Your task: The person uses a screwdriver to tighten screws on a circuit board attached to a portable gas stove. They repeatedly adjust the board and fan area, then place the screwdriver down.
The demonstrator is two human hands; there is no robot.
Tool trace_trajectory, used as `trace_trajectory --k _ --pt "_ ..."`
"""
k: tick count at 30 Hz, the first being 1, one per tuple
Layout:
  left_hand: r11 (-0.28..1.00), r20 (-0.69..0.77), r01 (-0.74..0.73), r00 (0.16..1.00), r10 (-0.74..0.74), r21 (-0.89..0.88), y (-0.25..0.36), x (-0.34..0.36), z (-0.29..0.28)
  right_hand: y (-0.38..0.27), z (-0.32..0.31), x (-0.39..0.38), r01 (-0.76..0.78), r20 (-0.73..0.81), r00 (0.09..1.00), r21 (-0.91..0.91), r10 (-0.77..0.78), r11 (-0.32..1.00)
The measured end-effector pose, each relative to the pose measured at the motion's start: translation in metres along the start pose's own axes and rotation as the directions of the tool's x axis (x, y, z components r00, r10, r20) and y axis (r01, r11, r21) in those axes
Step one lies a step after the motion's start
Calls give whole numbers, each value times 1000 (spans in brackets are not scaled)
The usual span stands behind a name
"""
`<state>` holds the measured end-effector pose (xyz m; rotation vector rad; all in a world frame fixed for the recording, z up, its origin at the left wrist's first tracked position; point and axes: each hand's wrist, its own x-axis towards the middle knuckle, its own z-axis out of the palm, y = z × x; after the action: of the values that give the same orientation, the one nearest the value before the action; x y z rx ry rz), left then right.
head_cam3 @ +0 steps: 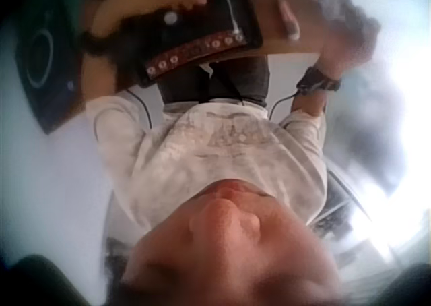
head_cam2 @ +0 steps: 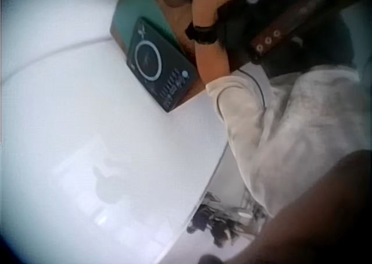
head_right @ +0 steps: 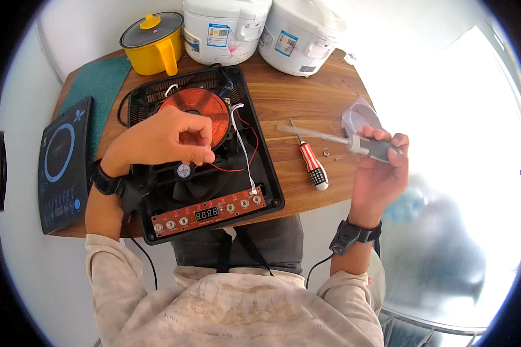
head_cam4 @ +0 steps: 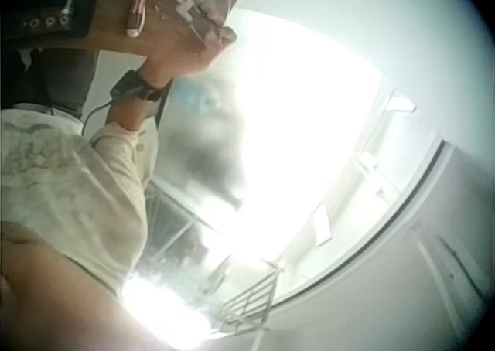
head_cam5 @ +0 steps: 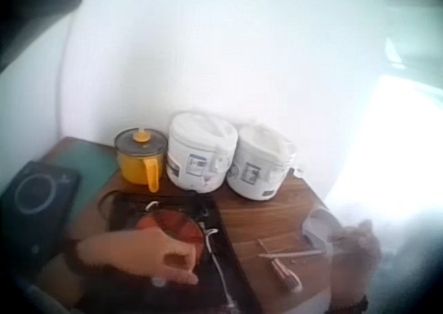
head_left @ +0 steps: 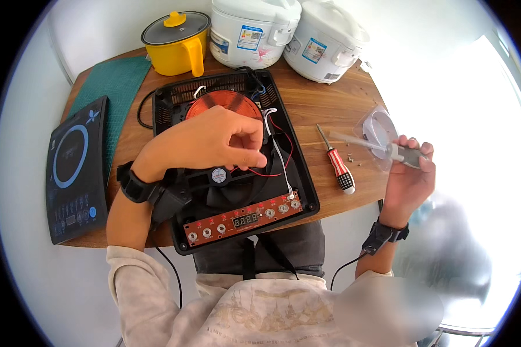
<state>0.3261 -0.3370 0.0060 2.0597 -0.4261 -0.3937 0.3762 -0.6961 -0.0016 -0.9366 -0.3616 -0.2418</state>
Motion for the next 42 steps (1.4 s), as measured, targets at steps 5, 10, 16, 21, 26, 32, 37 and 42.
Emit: trace_trajectory --k 5,10,16,21,26,32,37,42 --pt "989 102 7 995 8 -145 14 -8 9 -7 27 -21 92 493 868 -269 55 959" --pt "982 239 -74 964 116 -175 24 -13 23 19 75 -52 682 876 466 -445 123 581" --pt "982 262 12 964 39 -190 27 -6 30 44 64 -55 679 870 489 -424 62 599" --pt "955 211 67 978 -4 -291 24 -3 36 34 65 -54 597 803 577 -539 149 595" --pt "994 -133 67 990 -54 89 6 -3 13 36 25 -20 402 460 837 -885 296 236" --pt "671 -465 372 884 -46 642 -66 -12 -23 62 -86 36 224 202 922 -974 330 -29" --pt "771 -435 416 878 -202 482 -90 -3 -39 74 -107 38 227 203 928 -973 314 -42" --pt "777 -441 435 868 -228 455 -88 -2 -39 75 -111 37 180 170 946 -984 276 -11"
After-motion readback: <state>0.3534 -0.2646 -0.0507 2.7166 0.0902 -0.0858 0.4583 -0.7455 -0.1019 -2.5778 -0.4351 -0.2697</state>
